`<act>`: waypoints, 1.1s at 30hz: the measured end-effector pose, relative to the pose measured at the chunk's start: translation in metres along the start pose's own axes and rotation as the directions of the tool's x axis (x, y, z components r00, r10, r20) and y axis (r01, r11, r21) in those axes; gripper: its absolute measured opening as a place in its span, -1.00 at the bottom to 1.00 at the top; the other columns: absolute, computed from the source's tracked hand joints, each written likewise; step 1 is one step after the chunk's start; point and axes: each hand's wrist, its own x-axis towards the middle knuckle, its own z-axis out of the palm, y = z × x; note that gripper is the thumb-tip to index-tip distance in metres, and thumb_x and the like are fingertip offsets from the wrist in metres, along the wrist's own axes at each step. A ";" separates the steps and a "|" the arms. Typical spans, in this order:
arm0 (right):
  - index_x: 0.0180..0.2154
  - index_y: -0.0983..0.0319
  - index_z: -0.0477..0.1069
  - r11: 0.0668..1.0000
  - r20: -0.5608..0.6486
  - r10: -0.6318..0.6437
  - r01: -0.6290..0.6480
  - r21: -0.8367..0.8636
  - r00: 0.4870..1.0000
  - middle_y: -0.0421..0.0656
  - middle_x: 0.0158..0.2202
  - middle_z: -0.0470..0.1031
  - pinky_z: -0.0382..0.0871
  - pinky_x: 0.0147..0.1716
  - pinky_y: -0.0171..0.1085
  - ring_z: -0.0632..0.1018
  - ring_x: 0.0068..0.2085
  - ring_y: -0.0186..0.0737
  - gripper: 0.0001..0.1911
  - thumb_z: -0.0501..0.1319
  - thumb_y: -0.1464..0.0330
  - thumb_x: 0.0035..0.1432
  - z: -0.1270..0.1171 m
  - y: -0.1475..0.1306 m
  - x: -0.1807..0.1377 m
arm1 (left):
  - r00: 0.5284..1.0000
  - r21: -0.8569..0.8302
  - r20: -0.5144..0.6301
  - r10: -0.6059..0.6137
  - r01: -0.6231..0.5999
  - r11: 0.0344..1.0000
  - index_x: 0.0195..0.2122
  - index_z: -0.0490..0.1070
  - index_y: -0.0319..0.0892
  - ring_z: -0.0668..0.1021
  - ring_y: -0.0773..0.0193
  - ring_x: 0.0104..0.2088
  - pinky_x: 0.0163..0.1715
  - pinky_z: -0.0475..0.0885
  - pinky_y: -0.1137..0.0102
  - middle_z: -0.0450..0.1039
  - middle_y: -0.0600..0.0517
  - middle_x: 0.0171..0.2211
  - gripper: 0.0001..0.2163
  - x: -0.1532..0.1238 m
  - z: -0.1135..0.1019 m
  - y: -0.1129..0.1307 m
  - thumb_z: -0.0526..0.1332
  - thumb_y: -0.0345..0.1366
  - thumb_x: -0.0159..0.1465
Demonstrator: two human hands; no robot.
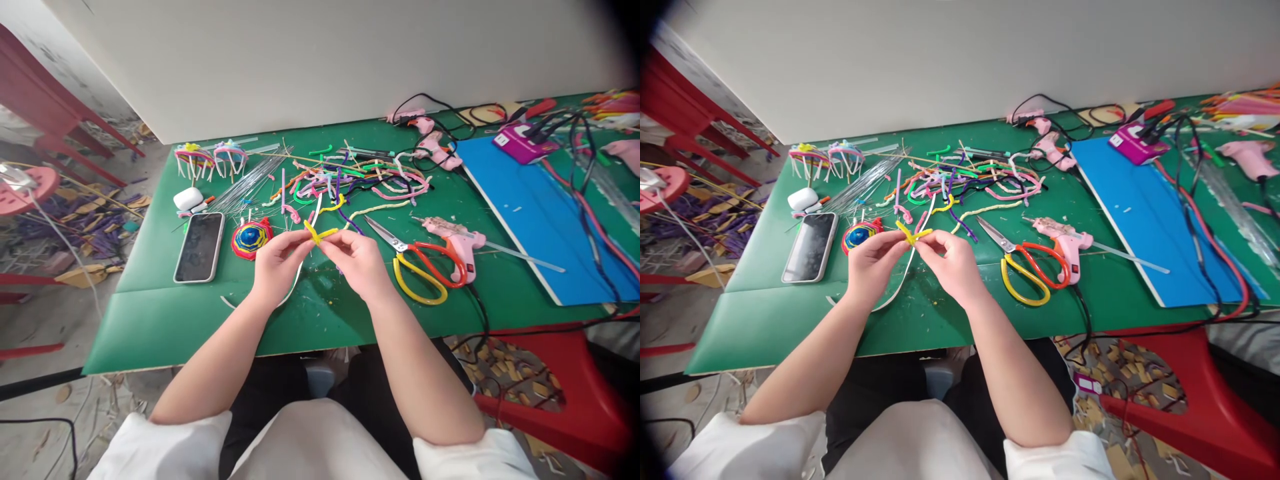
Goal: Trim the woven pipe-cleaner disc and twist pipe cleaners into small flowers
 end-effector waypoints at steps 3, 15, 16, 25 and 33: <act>-0.36 0.21 0.47 0.998 0.007 -0.024 0.025 -0.058 1.000 -0.20 -0.39 0.54 0.38 -0.35 -0.31 0.53 -0.35 -0.28 -0.86 0.20 0.28 0.07 0.000 0.001 0.000 | 0.991 -0.115 0.013 -0.132 0.133 0.984 -0.35 0.55 -0.18 0.59 0.28 -0.36 -0.30 0.51 0.40 0.58 0.02 -0.37 -0.85 0.000 0.000 0.000 0.35 -0.26 0.05; -0.41 0.21 0.45 0.989 -0.075 -0.094 0.085 -0.119 0.993 -0.20 -0.39 0.53 0.40 -0.33 -0.31 0.52 -0.37 -0.30 -0.88 0.19 0.31 0.07 0.007 0.003 0.000 | 0.976 -0.318 -0.048 -0.211 0.185 0.930 -0.35 0.54 -0.15 0.58 0.33 -0.36 -0.26 0.51 0.39 0.58 0.05 -0.37 -0.85 0.001 0.004 -0.002 0.37 -0.31 0.02; -0.40 0.21 0.45 0.991 -0.076 -0.087 0.078 -0.110 0.993 -0.20 -0.37 0.54 0.40 -0.33 -0.30 0.52 -0.36 -0.29 -0.87 0.20 0.30 0.07 0.007 0.003 0.000 | 0.976 -0.301 -0.049 -0.210 0.186 0.935 -0.35 0.54 -0.15 0.59 0.33 -0.37 -0.26 0.51 0.38 0.58 0.05 -0.38 -0.85 0.001 0.004 -0.002 0.37 -0.30 0.02; -0.38 0.20 0.46 1.000 -0.099 -0.020 0.018 -0.024 0.995 -0.22 -0.42 0.55 0.40 -0.36 -0.31 0.53 -0.39 -0.29 -0.83 0.23 0.22 0.04 0.006 0.005 0.001 | 0.987 -0.104 0.033 -0.156 0.159 0.982 -0.36 0.54 -0.19 0.59 0.28 -0.36 -0.30 0.51 0.41 0.58 0.02 -0.37 -0.86 0.001 0.002 0.003 0.34 -0.29 0.04; -0.35 0.19 0.47 0.998 -0.049 -0.039 0.036 -0.053 0.998 -0.20 -0.36 0.56 0.42 -0.27 -0.27 0.55 -0.32 -0.26 -0.87 0.24 0.30 0.03 0.005 0.004 0.000 | 0.984 -0.169 0.039 -0.175 0.180 0.969 -0.37 0.51 -0.19 0.57 0.33 -0.38 -0.31 0.49 0.44 0.55 0.04 -0.40 -0.87 0.001 0.002 0.001 0.34 -0.33 0.04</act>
